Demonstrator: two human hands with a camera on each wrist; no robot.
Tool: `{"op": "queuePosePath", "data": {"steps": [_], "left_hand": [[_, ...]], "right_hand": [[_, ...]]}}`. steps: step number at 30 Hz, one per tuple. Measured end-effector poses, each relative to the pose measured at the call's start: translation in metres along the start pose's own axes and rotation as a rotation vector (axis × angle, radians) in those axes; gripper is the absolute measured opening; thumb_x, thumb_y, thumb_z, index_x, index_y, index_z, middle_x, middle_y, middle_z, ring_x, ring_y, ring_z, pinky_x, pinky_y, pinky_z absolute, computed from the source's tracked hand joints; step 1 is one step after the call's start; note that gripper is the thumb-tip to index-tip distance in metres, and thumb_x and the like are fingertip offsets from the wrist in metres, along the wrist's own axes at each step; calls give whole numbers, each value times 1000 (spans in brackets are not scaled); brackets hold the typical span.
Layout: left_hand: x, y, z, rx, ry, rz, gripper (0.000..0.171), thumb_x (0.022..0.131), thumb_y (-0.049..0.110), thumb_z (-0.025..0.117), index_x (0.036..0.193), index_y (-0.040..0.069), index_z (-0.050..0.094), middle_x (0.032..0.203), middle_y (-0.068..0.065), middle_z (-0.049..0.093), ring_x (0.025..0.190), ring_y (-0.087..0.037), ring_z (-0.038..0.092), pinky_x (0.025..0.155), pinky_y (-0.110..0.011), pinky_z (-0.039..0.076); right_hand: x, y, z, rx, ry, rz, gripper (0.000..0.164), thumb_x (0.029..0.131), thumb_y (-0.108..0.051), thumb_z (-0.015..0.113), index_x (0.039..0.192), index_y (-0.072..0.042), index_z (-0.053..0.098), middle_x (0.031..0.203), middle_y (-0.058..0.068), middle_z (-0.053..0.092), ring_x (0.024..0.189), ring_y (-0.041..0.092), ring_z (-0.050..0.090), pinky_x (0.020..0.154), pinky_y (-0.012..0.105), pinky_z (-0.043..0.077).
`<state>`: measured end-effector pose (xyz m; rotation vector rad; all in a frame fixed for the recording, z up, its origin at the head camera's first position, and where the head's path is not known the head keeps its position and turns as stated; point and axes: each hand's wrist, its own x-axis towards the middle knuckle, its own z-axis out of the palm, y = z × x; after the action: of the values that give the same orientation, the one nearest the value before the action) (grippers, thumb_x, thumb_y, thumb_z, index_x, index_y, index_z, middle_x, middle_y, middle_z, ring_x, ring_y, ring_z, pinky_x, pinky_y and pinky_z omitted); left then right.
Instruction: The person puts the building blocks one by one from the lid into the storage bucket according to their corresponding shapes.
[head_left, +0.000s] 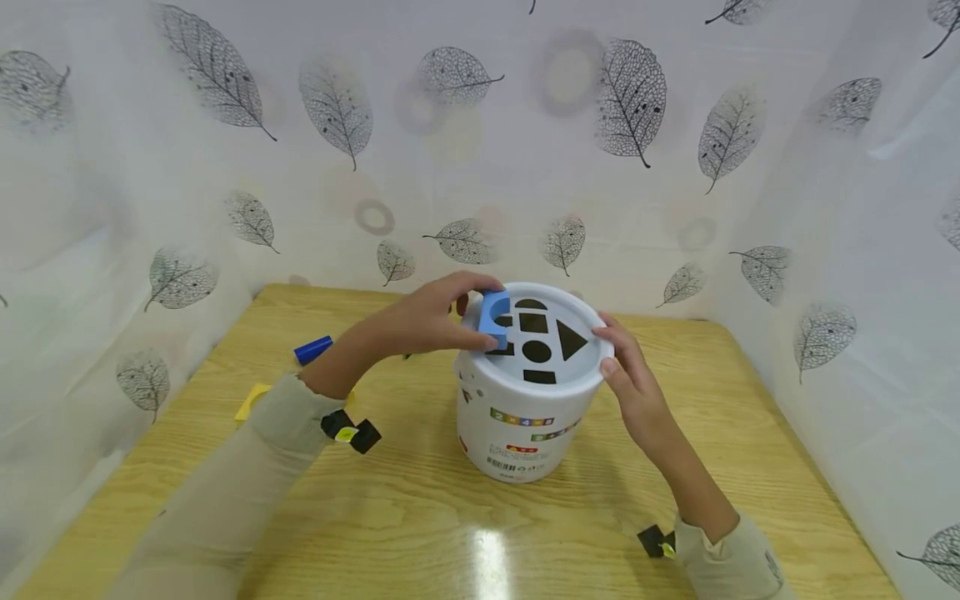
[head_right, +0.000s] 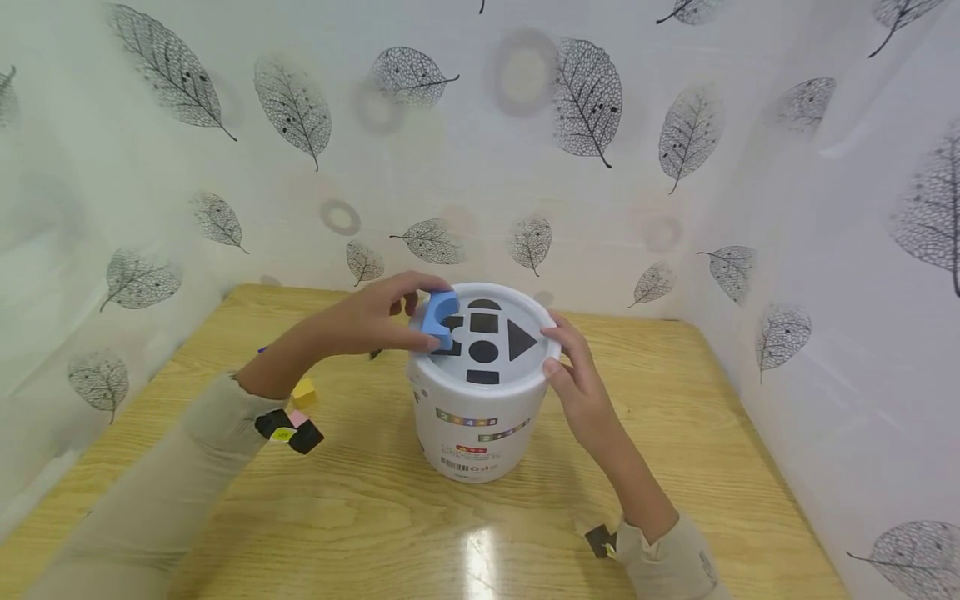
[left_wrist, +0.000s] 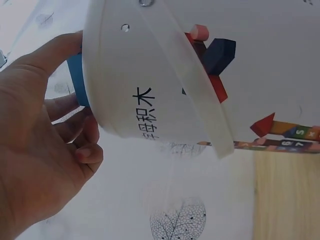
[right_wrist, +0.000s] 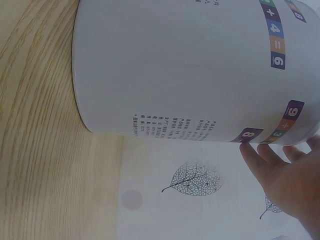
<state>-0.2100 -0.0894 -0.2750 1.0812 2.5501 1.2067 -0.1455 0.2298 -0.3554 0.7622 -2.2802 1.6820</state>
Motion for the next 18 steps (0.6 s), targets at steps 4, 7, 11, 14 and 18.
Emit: {"op": "queuePosePath", "data": {"steps": [4, 7, 11, 14, 18], "left_hand": [[5, 4, 2, 30, -43, -24, 69, 84, 40, 80, 143, 18, 51, 126, 1, 55, 111, -21, 51, 89, -39, 51], [8, 7, 2, 46, -70, -37, 70, 84, 40, 79, 143, 16, 51, 131, 0, 55, 117, -20, 52, 97, -41, 51], [10, 10, 2, 59, -84, -41, 69, 85, 39, 78, 143, 14, 51, 130, -1, 56, 116, -18, 54, 97, -39, 52], [11, 12, 3, 62, -87, -35, 68, 85, 37, 79, 142, 12, 52, 127, -2, 58, 114, -18, 57, 95, -37, 53], [12, 15, 4, 89, -85, -61, 69, 84, 38, 79, 142, 12, 52, 127, -1, 58, 114, -17, 56, 94, -35, 54]], "right_hand": [[0, 1, -1, -15, -9, 13, 40, 108, -12, 35, 148, -4, 37, 167, 8, 20, 152, 33, 21, 109, 13, 34], [0, 2, -1, -18, -9, 18, 41, 108, -13, 36, 148, -5, 37, 167, 8, 19, 153, 31, 21, 109, 14, 34], [1, 3, -1, -8, 4, 10, 41, 108, -13, 36, 148, -7, 39, 166, 5, 22, 151, 27, 25, 110, 16, 36], [1, 5, -1, -8, 10, 1, 41, 107, -12, 35, 148, -8, 40, 166, 1, 23, 150, 23, 28, 110, 16, 36], [1, 6, -1, -3, 10, -3, 41, 107, -11, 35, 148, -7, 40, 165, -1, 24, 149, 18, 30, 110, 16, 36]]}}
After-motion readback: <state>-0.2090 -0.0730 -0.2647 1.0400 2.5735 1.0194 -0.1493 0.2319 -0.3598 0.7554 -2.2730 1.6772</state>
